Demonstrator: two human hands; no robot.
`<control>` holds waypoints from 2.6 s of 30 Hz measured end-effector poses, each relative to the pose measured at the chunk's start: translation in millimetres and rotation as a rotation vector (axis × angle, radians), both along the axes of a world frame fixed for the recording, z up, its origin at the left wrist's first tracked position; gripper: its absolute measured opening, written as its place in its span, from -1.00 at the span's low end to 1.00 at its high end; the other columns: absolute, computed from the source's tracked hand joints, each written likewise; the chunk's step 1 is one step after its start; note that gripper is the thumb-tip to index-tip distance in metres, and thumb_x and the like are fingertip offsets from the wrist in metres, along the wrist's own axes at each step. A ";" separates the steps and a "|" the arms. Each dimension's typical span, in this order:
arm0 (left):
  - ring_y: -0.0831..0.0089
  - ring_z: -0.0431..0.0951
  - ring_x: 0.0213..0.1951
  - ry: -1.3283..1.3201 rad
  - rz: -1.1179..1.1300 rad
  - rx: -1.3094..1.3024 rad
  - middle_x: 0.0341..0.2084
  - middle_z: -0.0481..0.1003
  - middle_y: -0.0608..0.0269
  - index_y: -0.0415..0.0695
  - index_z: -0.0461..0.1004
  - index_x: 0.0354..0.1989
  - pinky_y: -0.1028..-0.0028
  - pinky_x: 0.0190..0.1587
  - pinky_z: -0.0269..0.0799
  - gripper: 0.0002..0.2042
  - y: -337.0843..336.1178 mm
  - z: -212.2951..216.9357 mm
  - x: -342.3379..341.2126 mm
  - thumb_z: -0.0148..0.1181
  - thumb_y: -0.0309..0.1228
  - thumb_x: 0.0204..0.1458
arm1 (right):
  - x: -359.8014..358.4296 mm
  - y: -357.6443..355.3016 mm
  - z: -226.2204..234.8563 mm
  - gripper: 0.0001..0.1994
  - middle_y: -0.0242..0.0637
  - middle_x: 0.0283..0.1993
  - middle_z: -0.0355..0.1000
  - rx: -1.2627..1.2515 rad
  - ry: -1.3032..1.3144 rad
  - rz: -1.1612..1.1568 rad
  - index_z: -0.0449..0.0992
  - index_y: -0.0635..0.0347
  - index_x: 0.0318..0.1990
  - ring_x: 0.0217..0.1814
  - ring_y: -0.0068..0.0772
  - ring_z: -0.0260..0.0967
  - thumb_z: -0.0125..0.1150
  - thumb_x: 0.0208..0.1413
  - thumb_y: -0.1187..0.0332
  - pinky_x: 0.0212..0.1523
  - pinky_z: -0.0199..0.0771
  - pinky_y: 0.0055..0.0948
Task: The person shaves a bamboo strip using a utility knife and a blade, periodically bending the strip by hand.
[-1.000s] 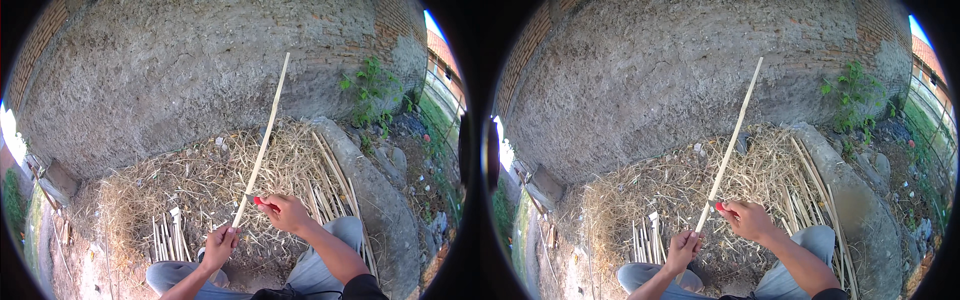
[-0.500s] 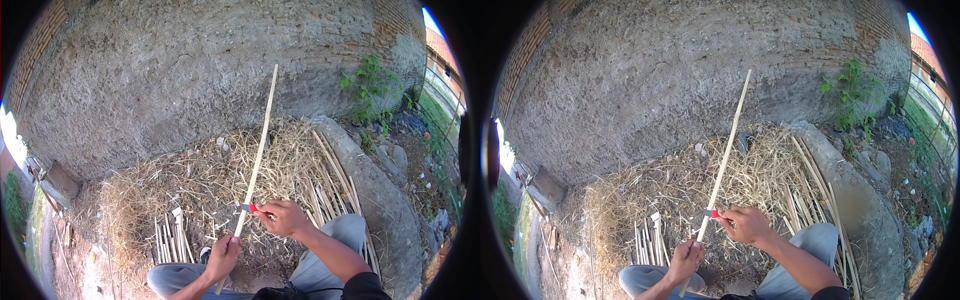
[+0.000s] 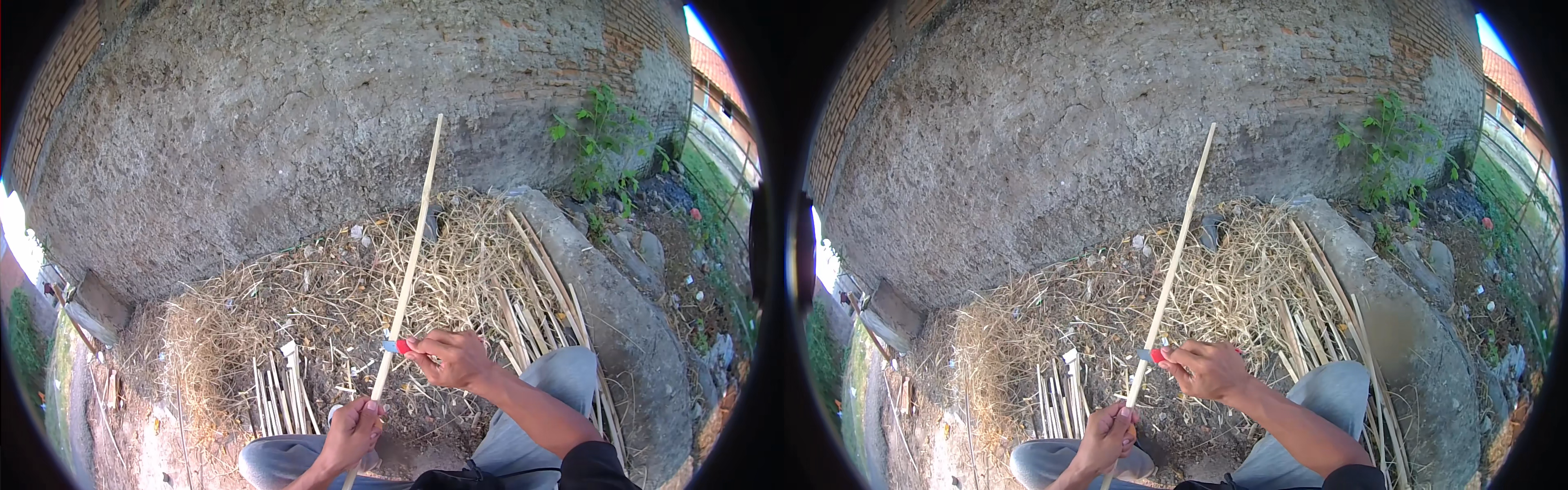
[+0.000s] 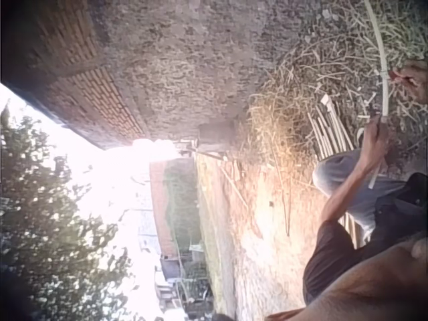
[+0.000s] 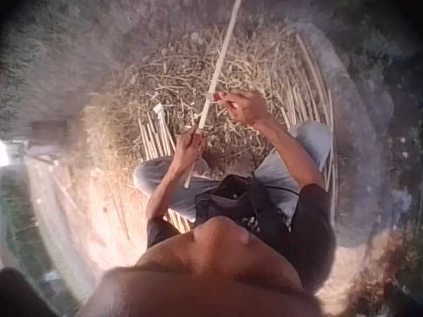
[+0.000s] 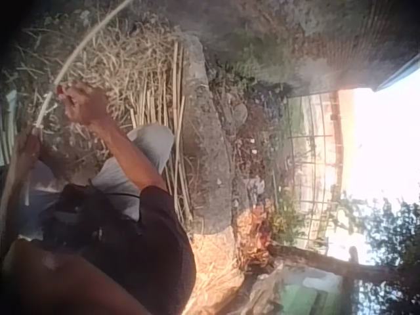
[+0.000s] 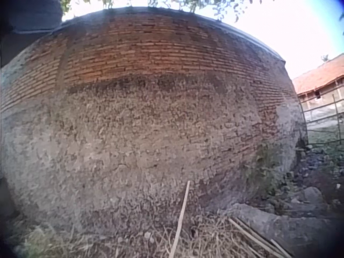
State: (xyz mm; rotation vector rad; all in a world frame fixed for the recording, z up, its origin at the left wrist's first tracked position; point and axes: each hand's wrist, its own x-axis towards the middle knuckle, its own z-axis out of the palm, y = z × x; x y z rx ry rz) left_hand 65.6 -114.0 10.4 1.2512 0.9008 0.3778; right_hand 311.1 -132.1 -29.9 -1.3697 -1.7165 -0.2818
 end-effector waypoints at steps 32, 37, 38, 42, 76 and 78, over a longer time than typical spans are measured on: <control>0.60 0.23 -0.65 0.171 0.027 0.685 -0.72 0.28 0.34 -0.23 0.42 -0.40 0.47 -0.58 0.15 -0.75 -72.0 15.4 -43.4 -0.05 -0.35 0.29 | 42.3 20.7 -17.9 -0.84 -0.34 -0.40 0.60 -0.029 0.192 -0.146 0.62 0.04 -0.39 -0.62 -0.47 0.47 0.27 0.14 0.21 -0.69 0.42 -0.45; 0.69 0.15 -0.62 0.336 -0.003 0.531 -0.73 0.20 0.46 -0.21 0.45 -0.35 0.52 -0.60 0.08 -0.71 -92.5 11.9 -79.7 -0.03 -0.26 0.31 | 66.0 28.7 -14.2 -0.80 -0.16 -0.48 0.55 -0.015 0.230 -0.240 0.57 0.24 -0.44 -0.65 -0.36 0.44 0.35 0.08 0.29 -0.63 0.44 -0.46; 0.69 0.15 -0.63 0.374 -0.014 0.535 -0.73 0.21 0.46 -0.21 0.45 -0.35 0.52 -0.60 0.07 -0.70 -94.9 11.3 -87.1 -0.03 -0.24 0.31 | 66.5 30.3 -13.2 -0.80 -0.13 -0.45 0.56 -0.038 0.263 -0.256 0.56 0.26 -0.44 -0.62 -0.31 0.47 0.34 0.09 0.30 -0.61 0.45 -0.43; 0.67 0.15 -0.64 0.365 0.027 0.508 -0.74 0.22 0.45 -0.20 0.45 -0.35 0.51 -0.61 0.06 -0.69 -100.1 11.7 -91.5 -0.03 -0.21 0.31 | 67.5 36.6 -28.1 -0.82 -0.10 -0.36 0.59 -0.183 0.305 -0.282 0.56 0.25 -0.43 -0.51 -0.28 0.56 0.32 0.09 0.32 -0.55 0.54 -0.39; 0.71 0.05 -0.75 -0.047 0.176 -0.468 -0.72 0.13 0.53 -0.08 0.38 -0.30 0.62 -0.71 -0.07 -0.78 -37.8 1.7 -55.5 -0.07 -0.25 0.33 | 25.3 -1.2 -1.1 -0.85 -0.61 -0.59 0.27 -0.353 1.037 0.073 0.53 0.25 -0.27 -0.57 -0.83 0.07 0.21 0.24 0.34 -0.56 0.01 -0.63; 0.71 0.04 -0.76 -0.056 0.173 -0.455 -0.73 0.12 0.53 -0.08 0.37 -0.30 0.62 -0.72 -0.08 -0.79 -35.1 7.1 -47.6 -0.07 -0.25 0.33 | 26.7 -0.6 0.2 -0.85 -0.61 -0.59 0.27 -0.355 1.043 0.068 0.53 0.25 -0.27 -0.57 -0.83 0.07 0.21 0.24 0.34 -0.56 0.01 -0.64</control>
